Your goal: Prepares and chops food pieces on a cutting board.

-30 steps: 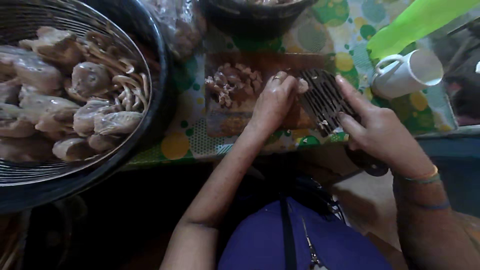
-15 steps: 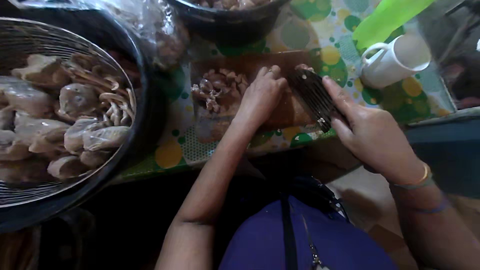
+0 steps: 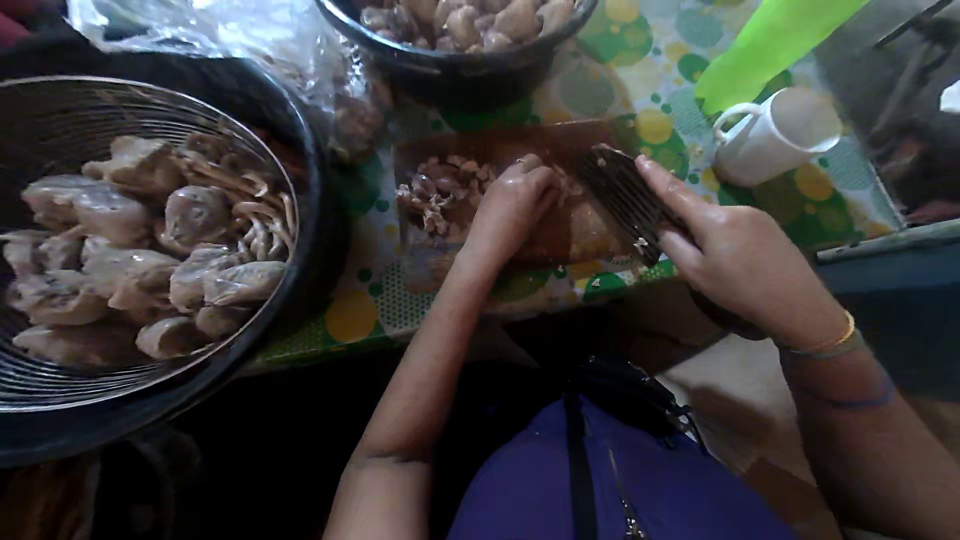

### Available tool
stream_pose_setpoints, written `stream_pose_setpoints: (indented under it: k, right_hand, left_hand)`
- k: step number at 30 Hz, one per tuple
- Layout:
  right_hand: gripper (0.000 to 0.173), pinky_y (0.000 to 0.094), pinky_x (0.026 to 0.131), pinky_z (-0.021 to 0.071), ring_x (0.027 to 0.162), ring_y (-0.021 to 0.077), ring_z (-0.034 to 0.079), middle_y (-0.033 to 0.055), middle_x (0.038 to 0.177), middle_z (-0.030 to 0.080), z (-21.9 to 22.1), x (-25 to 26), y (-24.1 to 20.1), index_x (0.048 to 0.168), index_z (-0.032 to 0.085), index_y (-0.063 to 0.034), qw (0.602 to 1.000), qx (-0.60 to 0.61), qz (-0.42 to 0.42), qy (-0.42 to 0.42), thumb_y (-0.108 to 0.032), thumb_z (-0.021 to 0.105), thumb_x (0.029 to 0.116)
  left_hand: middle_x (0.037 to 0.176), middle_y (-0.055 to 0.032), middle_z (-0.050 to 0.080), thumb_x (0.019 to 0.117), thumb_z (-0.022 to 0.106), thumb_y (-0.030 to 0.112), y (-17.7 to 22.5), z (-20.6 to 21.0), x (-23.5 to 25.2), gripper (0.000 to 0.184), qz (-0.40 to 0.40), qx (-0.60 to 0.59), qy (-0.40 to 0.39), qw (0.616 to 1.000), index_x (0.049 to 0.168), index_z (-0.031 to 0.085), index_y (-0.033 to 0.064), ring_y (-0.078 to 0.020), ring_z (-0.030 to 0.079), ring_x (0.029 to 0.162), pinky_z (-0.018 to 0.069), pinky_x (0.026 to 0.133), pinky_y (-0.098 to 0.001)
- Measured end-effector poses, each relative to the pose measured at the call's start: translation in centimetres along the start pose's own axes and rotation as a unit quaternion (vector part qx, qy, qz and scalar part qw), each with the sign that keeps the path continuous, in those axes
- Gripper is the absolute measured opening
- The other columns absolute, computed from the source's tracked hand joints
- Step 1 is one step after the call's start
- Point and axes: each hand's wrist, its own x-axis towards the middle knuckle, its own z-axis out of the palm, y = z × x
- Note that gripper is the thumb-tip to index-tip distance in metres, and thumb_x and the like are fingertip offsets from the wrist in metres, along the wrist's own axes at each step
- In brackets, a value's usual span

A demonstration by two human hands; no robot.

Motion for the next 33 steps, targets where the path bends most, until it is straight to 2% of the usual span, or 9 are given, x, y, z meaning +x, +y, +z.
stream_pose_setpoints:
  k: [4,9,13,14,17,21,25,31,33]
  right_hand:
    - [0.07,0.0577,0.061,0.0537,0.069,0.0394,0.067,0.0212,0.094,0.072,0.0,0.3,-0.8,0.164,0.029,-0.0209,1.0,0.008,-0.02,0.019,-0.008,0.057,0.1005]
    - [0.073,0.0569,0.06,0.052,0.067,0.0422,0.066,0.0221,0.084,0.069,1.4,3.1,-2.4,0.164,0.027,-0.0196,1.0,-0.011,-0.012,0.012,-0.007,0.058,0.0998]
    - [0.077,0.0565,0.057,0.0529,0.068,0.0436,0.067,0.0258,0.095,0.069,1.7,5.2,-3.2,0.165,0.022,-0.0211,1.0,0.009,-0.005,0.005,-0.006,0.059,0.0991]
    - [0.077,0.0568,0.058,0.0533,0.069,0.0437,0.067,0.0259,0.096,0.069,1.7,5.1,-3.1,0.165,0.022,-0.0218,1.0,0.013,-0.009,0.004,-0.006,0.059,0.0995]
    - [0.076,0.057,0.061,0.0528,0.067,0.0415,0.066,0.0214,0.084,0.069,1.3,3.4,-2.0,0.166,0.021,-0.0234,1.0,-0.008,-0.017,-0.012,-0.008,0.057,0.1008]
    - [0.071,0.0608,0.063,0.0524,0.07,0.0428,0.067,0.0223,0.087,0.071,0.2,1.1,-0.9,0.164,0.027,-0.0231,1.0,-0.008,0.002,-0.007,-0.009,0.057,0.1012]
    - [0.069,0.0578,0.061,0.0531,0.068,0.0401,0.067,0.0221,0.092,0.071,-0.1,0.5,-1.8,0.165,0.026,-0.0231,1.0,0.01,0.019,0.021,-0.012,0.055,0.1029]
    - [0.071,0.0551,0.06,0.0532,0.064,0.0366,0.065,0.0201,0.083,0.069,0.2,1.1,-2.2,0.165,0.025,-0.0243,0.999,0.015,0.029,-0.017,-0.012,0.056,0.1026]
    - [0.071,0.0571,0.061,0.0523,0.067,0.0399,0.065,0.0219,0.085,0.069,0.9,2.0,-2.5,0.165,0.025,-0.0219,1.0,0.009,0.024,-0.008,-0.01,0.055,0.102]
  left_hand:
    - [0.111,-0.0179,0.071,0.101,0.063,0.011,-0.1,0.5,0.2,0.016,0.004,0.015,0.005,1.0,0.105,0.074,-0.0001,-0.0333,0.069,0.108,0.0549,0.097,-0.0464]
    - [0.11,-0.0203,0.071,0.1007,0.061,0.008,0.2,0.5,0.6,0.017,0.005,0.035,-0.01,0.999,0.101,0.074,-0.0029,-0.0367,0.068,0.111,0.0535,0.099,-0.048]
    - [0.108,-0.0193,0.071,0.0998,0.063,0.009,0.2,1.0,0.5,0.015,-0.015,0.032,0.004,0.999,0.101,0.075,-0.0009,-0.0356,0.068,0.11,0.0542,0.098,-0.048]
    - [0.107,-0.0191,0.071,0.0991,0.064,0.009,0.2,1.1,0.4,0.015,-0.019,0.029,0.017,0.999,0.1,0.075,-0.0006,-0.0355,0.068,0.108,0.0546,0.097,-0.0482]
    - [0.106,-0.0184,0.071,0.0992,0.065,0.011,0.3,1.3,0.4,0.015,-0.038,0.02,0.036,0.998,0.1,0.074,-0.0006,-0.0348,0.068,0.108,0.0548,0.096,-0.0482]
    - [0.115,-0.0206,0.07,0.0982,0.068,0.016,0.8,1.1,0.5,0.022,-0.082,0.012,0.035,0.996,0.113,0.072,0.0001,-0.0377,0.066,0.115,0.0525,0.101,-0.0523]
    - [0.112,-0.0204,0.072,0.1002,0.066,0.018,0.6,1.3,0.4,0.022,-0.093,0.024,0.032,0.995,0.11,0.073,0.0003,-0.0378,0.067,0.113,0.0522,0.1,-0.0511]
    - [0.114,-0.0219,0.07,0.0999,0.065,0.013,0.4,1.3,0.6,0.018,-0.095,0.019,0.026,0.995,0.107,0.073,-0.0015,-0.0381,0.066,0.115,0.0513,0.102,-0.0507]
    - [0.115,-0.0226,0.07,0.1007,0.063,0.013,0.4,1.3,0.6,0.018,-0.091,0.025,0.018,0.995,0.106,0.072,-0.002,-0.0386,0.066,0.115,0.0512,0.102,-0.0506]
